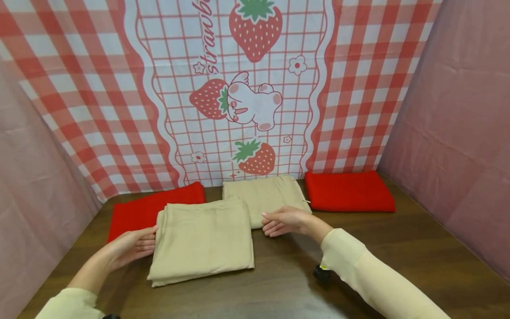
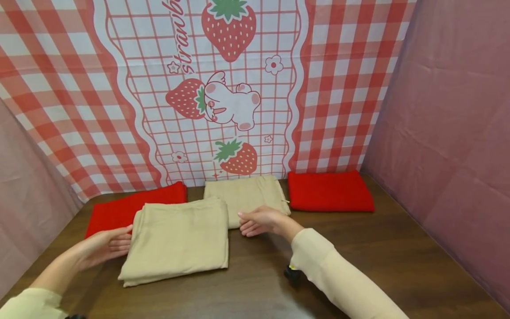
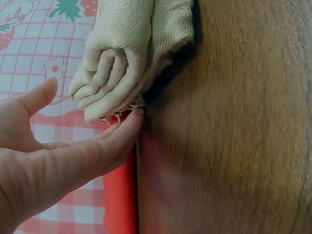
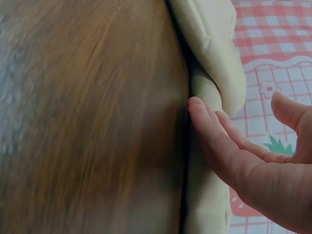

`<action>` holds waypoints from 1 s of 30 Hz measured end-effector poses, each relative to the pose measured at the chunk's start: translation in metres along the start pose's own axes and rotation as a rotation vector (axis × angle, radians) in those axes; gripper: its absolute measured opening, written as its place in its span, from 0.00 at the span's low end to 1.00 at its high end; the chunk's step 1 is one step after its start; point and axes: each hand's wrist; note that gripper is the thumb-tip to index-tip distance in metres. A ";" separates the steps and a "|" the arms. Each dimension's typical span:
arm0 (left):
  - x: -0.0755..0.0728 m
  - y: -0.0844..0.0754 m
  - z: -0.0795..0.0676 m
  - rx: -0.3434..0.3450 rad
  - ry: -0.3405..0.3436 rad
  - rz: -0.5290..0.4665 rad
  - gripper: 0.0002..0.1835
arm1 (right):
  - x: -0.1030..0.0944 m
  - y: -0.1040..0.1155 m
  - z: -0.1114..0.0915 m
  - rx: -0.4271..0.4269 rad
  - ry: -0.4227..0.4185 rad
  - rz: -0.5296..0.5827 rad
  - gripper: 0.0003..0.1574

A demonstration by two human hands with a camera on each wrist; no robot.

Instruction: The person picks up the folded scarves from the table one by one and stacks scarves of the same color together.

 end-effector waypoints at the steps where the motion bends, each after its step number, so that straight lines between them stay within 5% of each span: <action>1: 0.000 0.000 0.000 0.001 -0.001 -0.002 0.44 | 0.000 0.000 0.001 0.001 0.003 0.002 0.31; 20: -0.006 0.008 0.009 0.078 0.028 -0.022 0.39 | 0.018 0.005 0.019 0.016 0.032 0.131 0.30; 30: 0.007 0.007 0.017 0.042 0.052 -0.036 0.39 | 0.026 0.003 0.024 0.034 0.022 0.161 0.33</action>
Point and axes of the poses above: each hand's wrist, its own z-axis towards the middle knuckle, its own x-axis out of the palm, y = z × x, and after that the axes turned 13 degrees about y, right-handed
